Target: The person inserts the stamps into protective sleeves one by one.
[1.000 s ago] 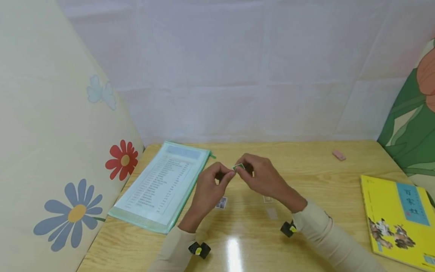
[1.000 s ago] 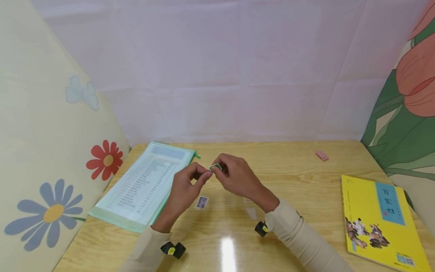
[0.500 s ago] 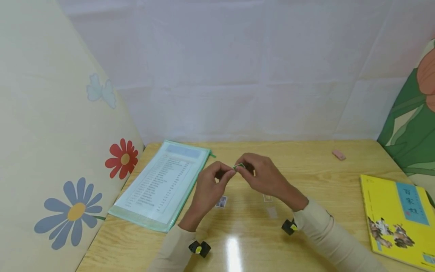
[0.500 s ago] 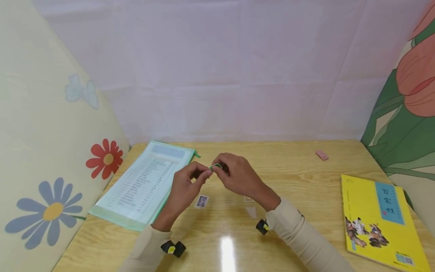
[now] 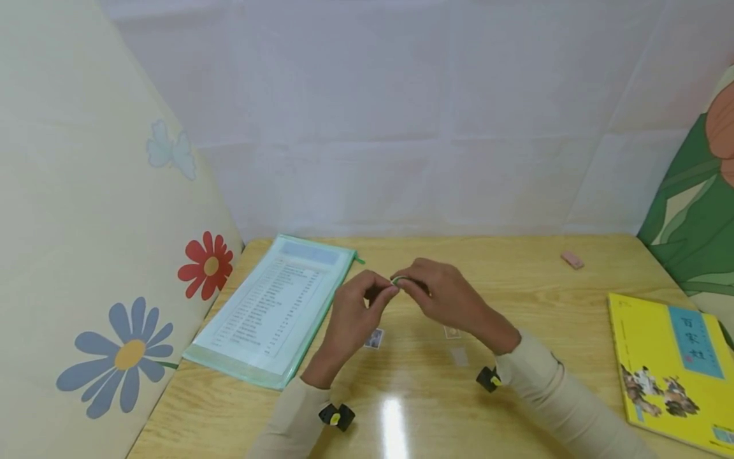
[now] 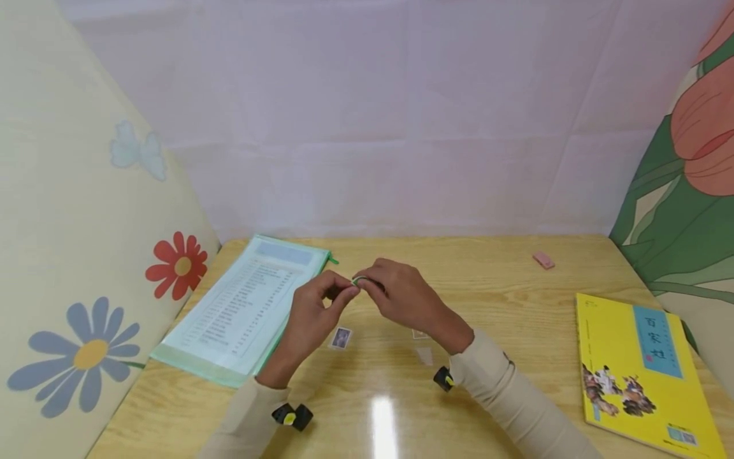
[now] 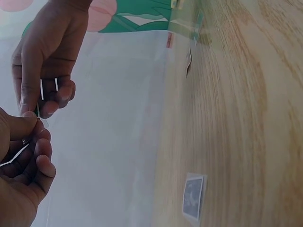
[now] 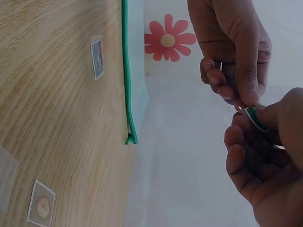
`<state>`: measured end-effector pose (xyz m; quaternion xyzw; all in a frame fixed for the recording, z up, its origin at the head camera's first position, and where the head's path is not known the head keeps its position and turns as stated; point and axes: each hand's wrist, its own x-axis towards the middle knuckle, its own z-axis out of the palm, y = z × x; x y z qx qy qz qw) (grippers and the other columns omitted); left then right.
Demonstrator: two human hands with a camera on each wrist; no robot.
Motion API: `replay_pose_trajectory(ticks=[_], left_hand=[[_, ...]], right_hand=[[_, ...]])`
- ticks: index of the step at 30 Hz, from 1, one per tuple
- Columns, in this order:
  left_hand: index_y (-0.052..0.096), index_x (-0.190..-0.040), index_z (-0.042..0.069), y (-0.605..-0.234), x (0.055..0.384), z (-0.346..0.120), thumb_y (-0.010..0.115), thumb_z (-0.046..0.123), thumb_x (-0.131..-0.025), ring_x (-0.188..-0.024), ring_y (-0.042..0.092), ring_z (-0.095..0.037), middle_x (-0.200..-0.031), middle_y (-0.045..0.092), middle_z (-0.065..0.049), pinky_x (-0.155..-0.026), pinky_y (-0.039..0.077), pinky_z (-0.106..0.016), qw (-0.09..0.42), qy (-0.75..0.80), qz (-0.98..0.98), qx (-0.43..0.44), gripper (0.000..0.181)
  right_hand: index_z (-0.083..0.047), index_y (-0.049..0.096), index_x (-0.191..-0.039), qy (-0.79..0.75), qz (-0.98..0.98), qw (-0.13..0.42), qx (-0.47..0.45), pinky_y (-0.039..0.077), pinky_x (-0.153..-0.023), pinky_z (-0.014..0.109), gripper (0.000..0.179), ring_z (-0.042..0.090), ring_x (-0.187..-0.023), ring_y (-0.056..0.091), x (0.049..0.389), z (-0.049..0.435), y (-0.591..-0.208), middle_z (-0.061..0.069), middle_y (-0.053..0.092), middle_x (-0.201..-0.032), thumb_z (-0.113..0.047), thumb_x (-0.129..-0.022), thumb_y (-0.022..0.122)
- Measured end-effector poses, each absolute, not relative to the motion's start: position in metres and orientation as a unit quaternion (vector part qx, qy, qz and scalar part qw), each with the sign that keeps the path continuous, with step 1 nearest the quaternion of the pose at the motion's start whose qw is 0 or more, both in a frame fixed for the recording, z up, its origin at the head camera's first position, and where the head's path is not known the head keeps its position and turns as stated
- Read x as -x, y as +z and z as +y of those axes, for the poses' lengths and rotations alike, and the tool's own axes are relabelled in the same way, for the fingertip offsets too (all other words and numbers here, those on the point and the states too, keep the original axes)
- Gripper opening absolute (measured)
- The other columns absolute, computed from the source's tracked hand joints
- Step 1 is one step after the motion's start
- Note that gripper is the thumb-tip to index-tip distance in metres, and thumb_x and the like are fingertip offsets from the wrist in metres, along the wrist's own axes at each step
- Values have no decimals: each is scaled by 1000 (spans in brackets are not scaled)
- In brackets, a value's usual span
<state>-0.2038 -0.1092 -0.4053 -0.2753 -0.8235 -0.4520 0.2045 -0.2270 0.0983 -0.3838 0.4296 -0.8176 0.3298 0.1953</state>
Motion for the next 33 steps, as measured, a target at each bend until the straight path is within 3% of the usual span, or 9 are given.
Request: replay_pose_trajectory(ticks=[9, 19, 33], left_hand=[[68, -97, 12, -404, 204, -111, 67, 21, -98, -63, 52, -8, -85, 62, 7, -57, 47, -26, 202, -447, -823, 285, 9], [68, -96, 10, -404, 204, -111, 68, 20, -98, -62, 52, -8, -83, 62, 7, -56, 47, -26, 200, -448, -825, 281, 10], [67, -96, 13, -405, 205, -111, 68, 22, -98, -62, 52, -9, -83, 62, 7, -55, 47, -29, 193, -455, -825, 275, 9]], right_hand=[[-10, 70, -123, 322, -819, 183, -437, 43, -57, 23, 24, 4, -66, 44, 229, 98, -385, -6, 58, -88, -18, -104, 58], [-12, 60, -107, 378, -808, 191, -410, 46, -57, 23, 6, 3, -66, 50, 230, 99, -384, -8, 57, -85, -15, -102, 61], [-13, 62, -106, 379, -810, 192, -404, 45, -55, 24, 5, 3, -65, 50, 229, 98, -386, -8, 56, -83, -15, -103, 60]])
